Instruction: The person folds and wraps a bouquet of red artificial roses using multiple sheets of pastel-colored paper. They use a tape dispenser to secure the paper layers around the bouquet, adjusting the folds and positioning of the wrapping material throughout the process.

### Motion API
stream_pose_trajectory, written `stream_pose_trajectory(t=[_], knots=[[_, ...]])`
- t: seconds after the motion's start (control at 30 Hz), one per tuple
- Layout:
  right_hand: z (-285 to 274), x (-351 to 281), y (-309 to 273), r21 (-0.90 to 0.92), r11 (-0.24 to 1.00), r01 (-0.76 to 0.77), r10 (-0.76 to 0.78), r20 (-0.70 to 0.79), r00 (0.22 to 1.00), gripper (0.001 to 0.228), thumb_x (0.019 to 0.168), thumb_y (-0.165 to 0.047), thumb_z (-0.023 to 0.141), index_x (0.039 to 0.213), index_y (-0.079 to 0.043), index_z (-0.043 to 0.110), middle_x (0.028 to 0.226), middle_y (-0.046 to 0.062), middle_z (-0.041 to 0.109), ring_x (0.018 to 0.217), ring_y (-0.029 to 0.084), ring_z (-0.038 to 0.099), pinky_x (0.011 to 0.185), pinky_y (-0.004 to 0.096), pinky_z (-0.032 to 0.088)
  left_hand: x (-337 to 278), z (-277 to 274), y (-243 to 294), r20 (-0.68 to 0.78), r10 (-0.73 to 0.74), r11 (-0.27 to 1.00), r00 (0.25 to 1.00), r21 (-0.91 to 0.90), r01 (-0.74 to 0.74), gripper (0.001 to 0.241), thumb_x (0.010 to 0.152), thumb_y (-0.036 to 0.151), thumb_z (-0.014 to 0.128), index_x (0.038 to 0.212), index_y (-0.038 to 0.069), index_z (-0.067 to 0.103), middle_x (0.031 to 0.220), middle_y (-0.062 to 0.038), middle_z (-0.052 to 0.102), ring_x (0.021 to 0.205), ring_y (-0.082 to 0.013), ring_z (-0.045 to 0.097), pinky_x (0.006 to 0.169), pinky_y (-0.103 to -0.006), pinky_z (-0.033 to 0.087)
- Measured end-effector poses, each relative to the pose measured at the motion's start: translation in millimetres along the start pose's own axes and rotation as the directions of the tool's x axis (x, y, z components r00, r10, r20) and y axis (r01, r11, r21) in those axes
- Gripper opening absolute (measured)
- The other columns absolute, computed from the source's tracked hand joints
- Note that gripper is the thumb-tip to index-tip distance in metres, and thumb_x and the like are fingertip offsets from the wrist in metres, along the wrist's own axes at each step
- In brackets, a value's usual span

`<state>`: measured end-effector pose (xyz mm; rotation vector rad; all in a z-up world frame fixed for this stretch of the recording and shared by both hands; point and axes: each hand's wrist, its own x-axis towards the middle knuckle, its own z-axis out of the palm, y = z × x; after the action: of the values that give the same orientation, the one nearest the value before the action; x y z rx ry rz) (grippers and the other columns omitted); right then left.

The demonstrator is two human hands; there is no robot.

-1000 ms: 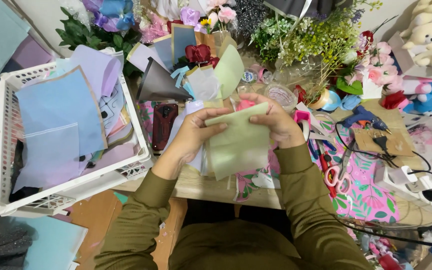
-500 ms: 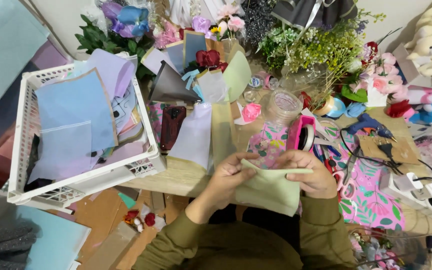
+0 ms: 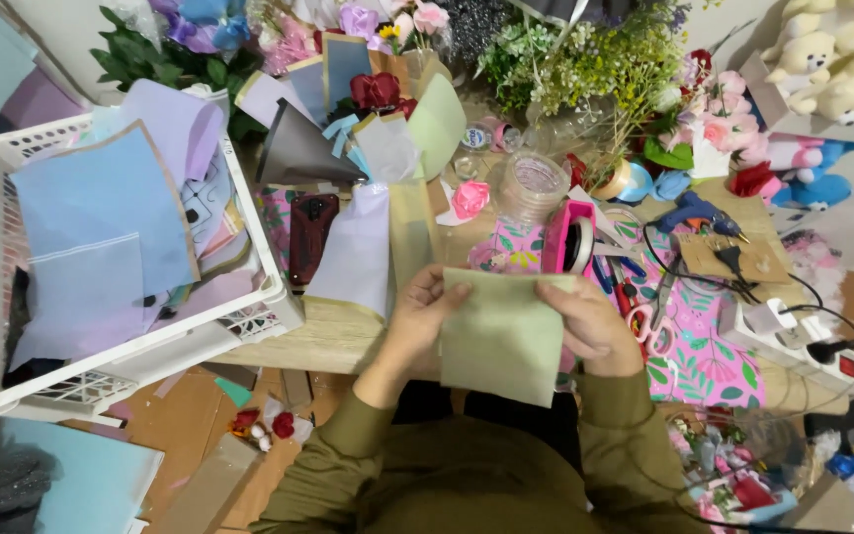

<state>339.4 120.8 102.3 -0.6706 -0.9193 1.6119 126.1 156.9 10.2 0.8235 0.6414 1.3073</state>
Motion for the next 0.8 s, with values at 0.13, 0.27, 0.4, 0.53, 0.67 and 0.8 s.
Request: stream_pose_trajectory(t=[0.13, 0.27, 0.4, 0.53, 0.67, 0.8], knots=[[-15.8, 41.5, -1.1, -0.04, 0.999, -0.014, 0.011, -0.085, 0.996, 0.013, 0.097, -0.005, 0.063, 0.105, 0.001, 0.072, 0.093, 0.022, 0.076, 0.082, 0.031, 0.077, 0.073, 0.051, 0.064, -5.7, 38.7, 70.7, -0.027, 0.024, 0.996, 0.999, 0.082, -0.021, 0.038, 0.093, 0.005, 0.072, 0.13, 0.004, 0.063, 0.102, -0.01, 0.076, 0.085, -0.0214, 0.076, 0.072, -0.0352, 0.066], [3.2, 85.4, -26.5, -0.112, 0.993, 0.035, -0.041, -0.047, 0.998, 0.019, 0.097, -0.011, 0.067, 0.113, -0.001, 0.069, 0.102, 0.021, 0.075, 0.087, 0.031, 0.077, 0.078, 0.052, 0.064, -5.7, 35.4, 128.1, -0.042, 0.228, 0.954, 0.973, 0.212, -0.214, 0.047, 0.096, 0.005, 0.07, 0.141, 0.009, 0.058, 0.119, -0.012, 0.072, 0.104, -0.0188, 0.069, 0.09, -0.0351, 0.061], [13.7, 130.3, -32.7, -0.249, 0.968, 0.026, -0.038, -0.042, 0.998, 0.02, 0.094, -0.016, 0.074, 0.112, -0.008, 0.07, 0.101, 0.013, 0.077, 0.086, 0.025, 0.078, 0.075, 0.046, 0.065, -24.0, 20.3, 199.0, -0.084, 0.472, 0.82, 0.878, 0.407, -0.402, 0.03, 0.101, 0.009, 0.065, 0.131, 0.006, 0.063, 0.123, -0.012, 0.072, 0.107, -0.0132, 0.071, 0.096, -0.0233, 0.059], [23.8, 157.4, -16.0, -0.296, 0.955, -0.023, 0.027, 0.01, 1.0, 0.017, 0.093, -0.016, 0.074, 0.108, -0.009, 0.069, 0.097, 0.012, 0.078, 0.083, 0.023, 0.078, 0.071, 0.043, 0.065, -18.0, -8.2, 197.2, -0.096, 0.448, 0.804, 0.889, 0.479, -0.353, 0.026, 0.099, 0.012, 0.067, 0.125, 0.005, 0.067, 0.114, -0.01, 0.074, 0.1, -0.0117, 0.072, 0.091, -0.0237, 0.06], [25.0, 161.0, -7.8, -0.242, 0.967, -0.079, 0.094, 0.052, 0.994, 0.02, 0.09, -0.011, 0.075, 0.109, -0.006, 0.07, 0.099, 0.012, 0.077, 0.085, 0.024, 0.078, 0.074, 0.044, 0.064, 16.6, -26.3, 170.0, -0.118, 0.319, 0.77, 0.94, 0.611, -0.185, 0.044, 0.089, 0.021, 0.081, 0.129, 0.01, 0.066, 0.118, -0.013, 0.073, 0.098, -0.0144, 0.072, 0.088, -0.031, 0.062], [11.6, 184.9, 10.1, -0.205, 0.974, -0.09, 0.122, 0.145, 0.982, 0.03, 0.09, -0.006, 0.073, 0.119, -0.002, 0.065, 0.104, 0.012, 0.076, 0.09, 0.026, 0.077, 0.076, 0.045, 0.065, 60.3, -35.6, 141.0, -0.056, 0.168, 0.789, 0.984, 0.606, -0.101, 0.07, 0.088, 0.037, 0.084, 0.144, 0.006, 0.055, 0.125, -0.024, 0.068, 0.109, -0.0294, 0.071, 0.089, -0.0424, 0.061]])
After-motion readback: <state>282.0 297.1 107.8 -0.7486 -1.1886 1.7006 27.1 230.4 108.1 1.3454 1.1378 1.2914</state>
